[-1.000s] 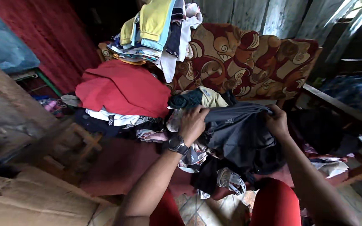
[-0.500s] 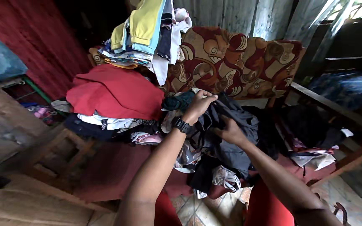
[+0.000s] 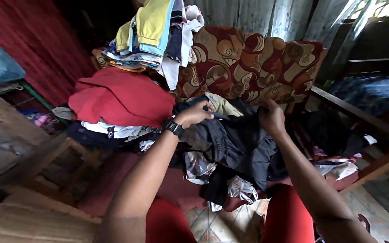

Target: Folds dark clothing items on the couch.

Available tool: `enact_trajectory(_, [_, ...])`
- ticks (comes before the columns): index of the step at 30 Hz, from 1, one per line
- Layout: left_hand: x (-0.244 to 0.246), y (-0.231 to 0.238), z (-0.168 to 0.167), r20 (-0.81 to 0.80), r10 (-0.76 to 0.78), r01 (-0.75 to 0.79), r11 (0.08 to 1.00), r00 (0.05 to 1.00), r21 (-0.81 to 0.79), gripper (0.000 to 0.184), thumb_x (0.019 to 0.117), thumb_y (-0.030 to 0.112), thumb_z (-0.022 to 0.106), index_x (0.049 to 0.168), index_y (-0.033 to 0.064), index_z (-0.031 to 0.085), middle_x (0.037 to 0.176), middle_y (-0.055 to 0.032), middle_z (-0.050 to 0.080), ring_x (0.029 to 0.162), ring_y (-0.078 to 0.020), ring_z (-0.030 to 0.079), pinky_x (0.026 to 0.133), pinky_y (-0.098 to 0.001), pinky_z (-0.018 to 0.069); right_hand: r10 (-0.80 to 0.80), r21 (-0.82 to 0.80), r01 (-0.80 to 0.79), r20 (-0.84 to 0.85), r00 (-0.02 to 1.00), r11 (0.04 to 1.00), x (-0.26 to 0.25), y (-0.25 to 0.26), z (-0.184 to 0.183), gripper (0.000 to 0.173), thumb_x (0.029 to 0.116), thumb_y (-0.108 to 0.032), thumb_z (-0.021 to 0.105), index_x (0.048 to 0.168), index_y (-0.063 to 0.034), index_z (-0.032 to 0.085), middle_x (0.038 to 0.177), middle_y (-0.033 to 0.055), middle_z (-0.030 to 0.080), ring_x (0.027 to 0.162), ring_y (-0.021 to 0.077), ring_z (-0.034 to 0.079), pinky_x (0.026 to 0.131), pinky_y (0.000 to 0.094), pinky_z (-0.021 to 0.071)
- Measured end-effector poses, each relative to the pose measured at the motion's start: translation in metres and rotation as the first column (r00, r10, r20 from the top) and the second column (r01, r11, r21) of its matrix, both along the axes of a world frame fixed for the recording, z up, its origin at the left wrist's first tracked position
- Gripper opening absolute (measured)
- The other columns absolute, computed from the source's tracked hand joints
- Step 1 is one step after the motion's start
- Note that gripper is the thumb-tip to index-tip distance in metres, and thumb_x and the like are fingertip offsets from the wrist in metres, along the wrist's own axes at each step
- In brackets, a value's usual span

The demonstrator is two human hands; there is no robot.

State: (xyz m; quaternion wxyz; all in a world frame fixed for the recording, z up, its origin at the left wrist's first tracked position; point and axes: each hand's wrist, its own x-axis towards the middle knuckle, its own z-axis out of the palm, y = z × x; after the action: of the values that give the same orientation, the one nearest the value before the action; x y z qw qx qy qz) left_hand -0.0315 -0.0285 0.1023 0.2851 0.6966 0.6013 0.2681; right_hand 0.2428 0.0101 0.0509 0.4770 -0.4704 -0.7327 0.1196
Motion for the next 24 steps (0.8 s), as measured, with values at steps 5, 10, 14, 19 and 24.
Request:
enact_trajectory(5, [0.045, -0.004, -0.001, 0.438, 0.148, -0.148, 0.988, 0.887, -0.034, 0.035, 0.1039, 0.017, 0.059, 0.137, 0.0066, 0.053, 0.138, -0.0181, 0.055, 0.124, -0.0298, 0.053, 0.1, -0.0528, 0.0454, 0.244, -0.205, -0.217, 0.121, 0.962, 0.955, -0.045, -0.051, -0.01, 0.048, 0.0975, -0.047, 0.064, 0.113, -0.0029, 0.073, 0.097, 0.0146, 0.074, 0.092, 0.0304, 0.072, 0.086, 0.0567, 0.0559])
enact_trajectory(10, [0.063, -0.018, 0.003, 0.147, -0.015, -0.013, 0.981, 0.989, 0.192, 0.054, 0.0798, 0.021, 0.089, 0.121, 0.0002, 0.06, 0.115, -0.0219, 0.064, 0.107, -0.0326, 0.063, 0.092, -0.0536, 0.0523, 0.281, -0.329, -0.264, 0.005, 0.96, 0.907, -0.043, -0.029, -0.02, 0.03, 0.0908, -0.017, 0.073, 0.113, 0.0007, 0.067, 0.089, 0.0142, 0.069, 0.081, 0.0256, 0.067, 0.075, 0.0491, 0.0561])
enact_trajectory(14, [0.054, -0.031, 0.013, -0.399, -0.026, 0.118, 0.971, 0.917, 0.209, 0.06, 0.078, 0.011, 0.088, 0.129, 0.0029, 0.058, 0.116, -0.0243, 0.064, 0.111, -0.0416, 0.064, 0.092, -0.0606, 0.0521, 0.369, -0.362, -0.604, -0.54, 0.757, 0.71, -0.011, -0.018, -0.014, 0.019, 0.094, 0.0, 0.046, 0.103, -0.003, 0.062, 0.086, 0.0022, 0.064, 0.074, 0.0082, 0.06, 0.067, 0.0283, 0.0528])
enact_trajectory(19, [0.022, -0.015, 0.014, -0.441, 0.183, -0.053, 0.955, 0.879, 0.292, 0.031, 0.0886, 0.0, 0.064, 0.119, 0.0075, 0.068, 0.115, -0.0219, 0.069, 0.11, -0.0441, 0.065, 0.087, -0.068, 0.0496, 0.45, -0.318, -0.647, -0.511, 0.733, 0.693, 0.037, -0.028, 0.011, 0.02, 0.0944, -0.006, 0.05, 0.108, -0.0136, 0.063, 0.095, -0.0023, 0.067, 0.078, 0.0057, 0.064, 0.069, 0.0251, 0.0562])
enact_trajectory(24, [0.008, -0.007, 0.006, 0.271, 0.01, -0.031, 0.997, 0.963, 0.072, 0.024, 0.0971, -0.004, 0.058, 0.121, 0.0019, 0.059, 0.105, -0.0115, 0.067, 0.089, -0.0167, 0.064, 0.077, -0.0349, 0.0554, 0.51, -0.336, -0.501, -0.066, 0.858, 0.798, 0.063, -0.038, 0.031, 0.062, 0.0738, 0.0, 0.075, 0.131, -0.0117, 0.052, 0.091, 0.0042, 0.072, 0.077, 0.0108, 0.069, 0.07, 0.0304, 0.0594])
